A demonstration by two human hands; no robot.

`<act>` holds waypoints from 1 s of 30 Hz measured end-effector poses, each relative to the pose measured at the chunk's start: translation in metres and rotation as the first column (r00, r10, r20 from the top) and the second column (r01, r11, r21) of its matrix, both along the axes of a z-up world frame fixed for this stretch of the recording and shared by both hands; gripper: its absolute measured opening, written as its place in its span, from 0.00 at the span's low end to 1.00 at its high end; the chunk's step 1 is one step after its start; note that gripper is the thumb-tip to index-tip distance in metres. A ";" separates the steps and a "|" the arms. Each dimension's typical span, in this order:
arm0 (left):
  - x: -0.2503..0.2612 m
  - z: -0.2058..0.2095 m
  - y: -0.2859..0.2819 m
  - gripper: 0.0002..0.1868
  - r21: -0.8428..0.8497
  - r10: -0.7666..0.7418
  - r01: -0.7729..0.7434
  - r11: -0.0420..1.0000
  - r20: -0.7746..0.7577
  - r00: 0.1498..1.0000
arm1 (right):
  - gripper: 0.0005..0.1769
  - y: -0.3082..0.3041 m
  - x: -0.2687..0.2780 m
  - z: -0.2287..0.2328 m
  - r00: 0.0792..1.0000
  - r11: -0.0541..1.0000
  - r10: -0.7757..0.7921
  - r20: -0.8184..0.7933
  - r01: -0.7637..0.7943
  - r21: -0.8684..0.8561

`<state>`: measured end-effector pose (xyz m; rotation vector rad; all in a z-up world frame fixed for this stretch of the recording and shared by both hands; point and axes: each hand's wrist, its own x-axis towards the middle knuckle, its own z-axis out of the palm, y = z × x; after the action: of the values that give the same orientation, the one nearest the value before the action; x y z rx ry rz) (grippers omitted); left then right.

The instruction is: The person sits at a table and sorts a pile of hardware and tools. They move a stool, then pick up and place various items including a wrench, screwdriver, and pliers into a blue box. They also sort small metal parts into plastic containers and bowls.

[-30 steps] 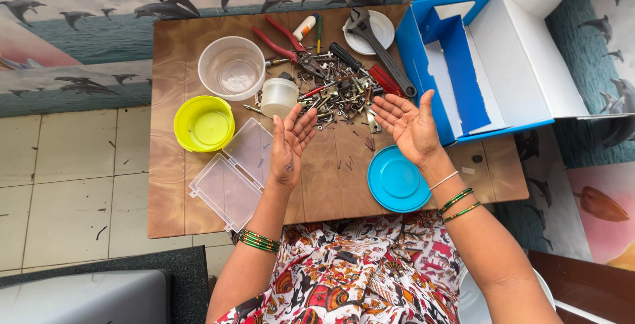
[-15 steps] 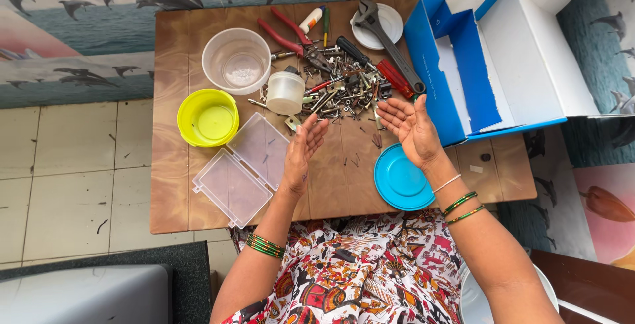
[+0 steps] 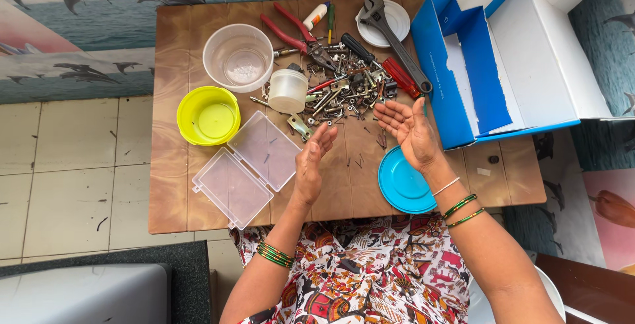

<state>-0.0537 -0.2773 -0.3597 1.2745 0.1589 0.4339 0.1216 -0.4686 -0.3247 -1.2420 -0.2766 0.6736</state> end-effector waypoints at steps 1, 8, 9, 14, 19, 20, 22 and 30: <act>0.000 -0.002 -0.003 0.40 0.019 0.016 -0.016 1.000 0.014 1.000 | 0.54 -0.001 0.001 -0.001 1.000 1.000 0.002 0.001 -0.002 0.008; -0.004 -0.012 -0.019 0.38 0.107 0.063 -0.075 0.991 0.111 0.992 | 0.54 -0.006 0.004 -0.009 0.999 1.000 0.025 0.036 -0.025 -0.008; -0.005 -0.012 -0.020 0.38 0.140 0.063 -0.078 0.987 0.105 0.992 | 0.55 -0.006 0.003 -0.010 0.999 1.000 0.021 0.036 -0.021 -0.016; -0.001 -0.011 -0.020 0.38 0.174 0.056 -0.076 0.982 0.116 0.992 | 0.55 -0.006 0.005 -0.009 0.998 1.000 0.016 0.061 -0.015 -0.028; -0.002 -0.015 -0.021 0.37 0.253 0.068 -0.093 0.963 0.107 0.992 | 0.55 -0.009 0.005 -0.012 0.998 1.000 0.021 0.057 -0.021 0.003; -0.003 -0.016 -0.020 0.37 0.280 0.073 -0.099 0.955 0.101 0.992 | 0.55 -0.009 0.005 -0.013 0.998 1.000 0.024 0.057 -0.024 0.010; -0.003 -0.017 -0.020 0.36 0.289 0.071 -0.098 0.952 0.103 0.992 | 0.55 -0.009 0.003 -0.013 0.998 1.000 0.016 0.063 -0.016 0.001; -0.005 -0.010 -0.029 0.29 0.603 0.106 -0.094 0.792 0.015 0.994 | 0.36 -0.025 -0.012 -0.003 0.958 0.984 -0.009 0.288 0.059 -0.167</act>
<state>-0.0586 -0.3060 -0.3697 1.9119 0.1059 0.5918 0.1094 -0.4934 -0.3277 -1.5116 -0.4420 0.4940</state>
